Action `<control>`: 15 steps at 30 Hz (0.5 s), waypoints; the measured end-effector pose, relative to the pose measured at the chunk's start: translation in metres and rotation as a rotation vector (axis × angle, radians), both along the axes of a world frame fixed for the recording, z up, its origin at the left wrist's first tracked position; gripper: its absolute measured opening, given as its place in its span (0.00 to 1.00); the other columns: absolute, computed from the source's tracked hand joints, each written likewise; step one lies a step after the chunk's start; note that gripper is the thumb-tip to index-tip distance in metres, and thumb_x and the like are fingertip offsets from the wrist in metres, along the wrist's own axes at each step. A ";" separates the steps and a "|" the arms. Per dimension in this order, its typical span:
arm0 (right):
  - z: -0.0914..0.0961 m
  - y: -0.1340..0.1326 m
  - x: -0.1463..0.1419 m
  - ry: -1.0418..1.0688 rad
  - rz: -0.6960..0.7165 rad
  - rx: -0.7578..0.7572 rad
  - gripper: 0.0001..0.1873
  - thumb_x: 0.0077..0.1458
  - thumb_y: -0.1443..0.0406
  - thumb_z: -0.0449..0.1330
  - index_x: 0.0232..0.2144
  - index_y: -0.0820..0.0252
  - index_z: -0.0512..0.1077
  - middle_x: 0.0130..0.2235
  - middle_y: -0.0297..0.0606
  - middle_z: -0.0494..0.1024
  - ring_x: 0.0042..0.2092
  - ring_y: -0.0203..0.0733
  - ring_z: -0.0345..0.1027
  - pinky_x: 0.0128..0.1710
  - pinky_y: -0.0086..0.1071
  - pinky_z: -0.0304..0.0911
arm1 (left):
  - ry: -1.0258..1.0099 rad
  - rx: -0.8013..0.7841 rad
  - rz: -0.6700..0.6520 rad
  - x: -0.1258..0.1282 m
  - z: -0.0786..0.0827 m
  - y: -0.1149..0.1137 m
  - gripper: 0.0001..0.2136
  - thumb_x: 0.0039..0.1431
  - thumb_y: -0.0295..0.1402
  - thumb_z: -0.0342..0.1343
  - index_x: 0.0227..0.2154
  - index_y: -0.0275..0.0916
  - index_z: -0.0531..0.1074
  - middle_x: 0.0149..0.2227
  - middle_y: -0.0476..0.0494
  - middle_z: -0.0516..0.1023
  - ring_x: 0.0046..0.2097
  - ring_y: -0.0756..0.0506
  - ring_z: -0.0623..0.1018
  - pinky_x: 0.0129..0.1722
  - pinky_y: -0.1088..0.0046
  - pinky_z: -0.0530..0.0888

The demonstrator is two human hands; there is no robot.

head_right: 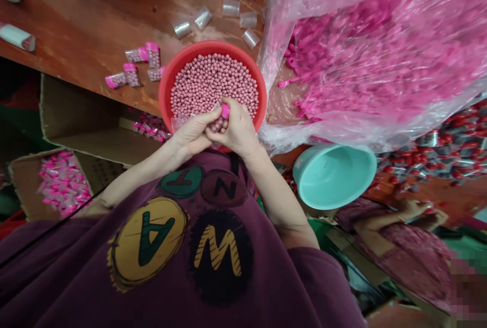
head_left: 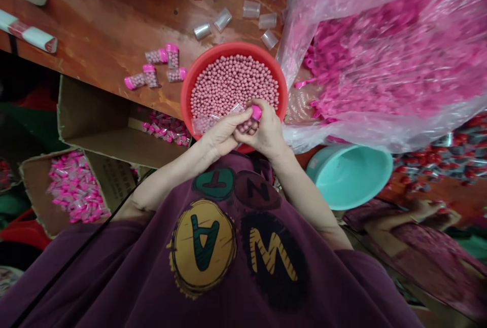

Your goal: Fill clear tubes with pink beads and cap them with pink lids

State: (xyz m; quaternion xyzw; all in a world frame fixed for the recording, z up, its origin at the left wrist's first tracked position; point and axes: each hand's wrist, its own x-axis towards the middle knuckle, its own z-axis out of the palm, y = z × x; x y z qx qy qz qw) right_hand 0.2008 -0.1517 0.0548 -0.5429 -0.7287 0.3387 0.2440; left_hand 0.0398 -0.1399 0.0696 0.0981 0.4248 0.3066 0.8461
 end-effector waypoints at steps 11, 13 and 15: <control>-0.031 0.013 -0.004 -0.001 0.095 -0.113 0.59 0.58 0.46 0.73 0.78 0.61 0.50 0.77 0.62 0.60 0.74 0.69 0.61 0.71 0.66 0.63 | 0.427 0.228 0.083 -0.057 -0.023 0.022 0.14 0.62 0.43 0.74 0.39 0.40 0.78 0.33 0.48 0.77 0.38 0.47 0.79 0.43 0.68 0.76; -0.039 0.014 -0.003 -0.011 0.049 -0.106 0.51 0.64 0.50 0.69 0.78 0.59 0.51 0.77 0.59 0.60 0.74 0.67 0.59 0.71 0.66 0.63 | 0.684 0.409 0.243 -0.097 -0.023 0.039 0.15 0.63 0.46 0.72 0.41 0.42 0.77 0.37 0.46 0.79 0.42 0.45 0.79 0.47 0.66 0.77; -0.046 0.013 -0.004 -0.116 0.054 -0.118 0.35 0.68 0.60 0.63 0.73 0.58 0.62 0.72 0.57 0.69 0.70 0.67 0.64 0.69 0.68 0.63 | 0.882 0.531 0.300 -0.131 -0.021 0.053 0.17 0.64 0.49 0.70 0.48 0.46 0.77 0.48 0.43 0.81 0.56 0.41 0.79 0.59 0.63 0.76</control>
